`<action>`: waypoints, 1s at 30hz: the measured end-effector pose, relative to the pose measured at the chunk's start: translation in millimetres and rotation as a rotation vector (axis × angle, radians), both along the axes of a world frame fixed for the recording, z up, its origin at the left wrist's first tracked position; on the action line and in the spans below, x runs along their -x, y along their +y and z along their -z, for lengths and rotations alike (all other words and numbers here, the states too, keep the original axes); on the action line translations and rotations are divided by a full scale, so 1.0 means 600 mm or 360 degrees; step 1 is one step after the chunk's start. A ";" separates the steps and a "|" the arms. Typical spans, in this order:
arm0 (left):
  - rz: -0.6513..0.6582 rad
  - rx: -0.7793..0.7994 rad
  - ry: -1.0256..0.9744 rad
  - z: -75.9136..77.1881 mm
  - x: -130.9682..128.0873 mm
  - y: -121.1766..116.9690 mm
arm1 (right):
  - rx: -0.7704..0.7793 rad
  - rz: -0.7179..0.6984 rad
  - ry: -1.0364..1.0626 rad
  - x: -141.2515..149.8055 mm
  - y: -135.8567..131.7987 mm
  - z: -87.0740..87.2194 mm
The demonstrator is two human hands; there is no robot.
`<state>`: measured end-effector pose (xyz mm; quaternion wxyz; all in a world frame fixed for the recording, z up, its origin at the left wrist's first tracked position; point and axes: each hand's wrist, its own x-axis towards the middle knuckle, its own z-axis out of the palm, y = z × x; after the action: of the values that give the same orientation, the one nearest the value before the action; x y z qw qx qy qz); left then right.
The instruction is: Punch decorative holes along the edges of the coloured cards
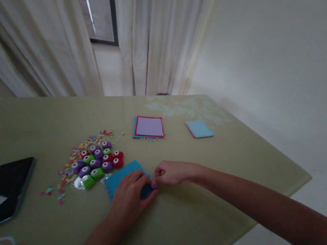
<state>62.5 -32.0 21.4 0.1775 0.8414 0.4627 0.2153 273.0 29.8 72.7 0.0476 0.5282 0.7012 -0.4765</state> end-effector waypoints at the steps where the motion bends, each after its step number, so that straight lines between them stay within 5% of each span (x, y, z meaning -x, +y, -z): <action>1: 0.0001 -0.0014 0.0004 0.000 0.000 -0.001 | -0.0011 0.0050 0.0020 -0.004 -0.005 0.001; 9: 0.0012 -0.0117 -0.0024 0.006 0.005 -0.007 | -0.0077 0.0397 0.0113 -0.050 -0.036 -0.004; 15: 0.0046 -0.0157 -0.0018 0.011 0.009 -0.007 | -0.0590 0.0723 0.0020 -0.104 0.007 -0.002; 19: 0.0127 -0.0183 0.0005 0.011 0.014 -0.008 | -0.0908 0.0805 0.0048 -0.095 0.030 0.001; 23: 0.0215 -0.0220 0.0051 0.007 0.019 -0.013 | -0.1062 0.0583 0.0224 -0.017 0.025 0.002; 30: 0.0015 -0.0262 0.0120 0.001 0.035 -0.022 | -0.1189 -0.0277 0.0487 0.156 0.038 0.014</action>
<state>41.6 -45.0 20.6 0.0912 0.8630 0.4457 0.2198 179.5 52.4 64.0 -0.2122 0.3710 0.8670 -0.2563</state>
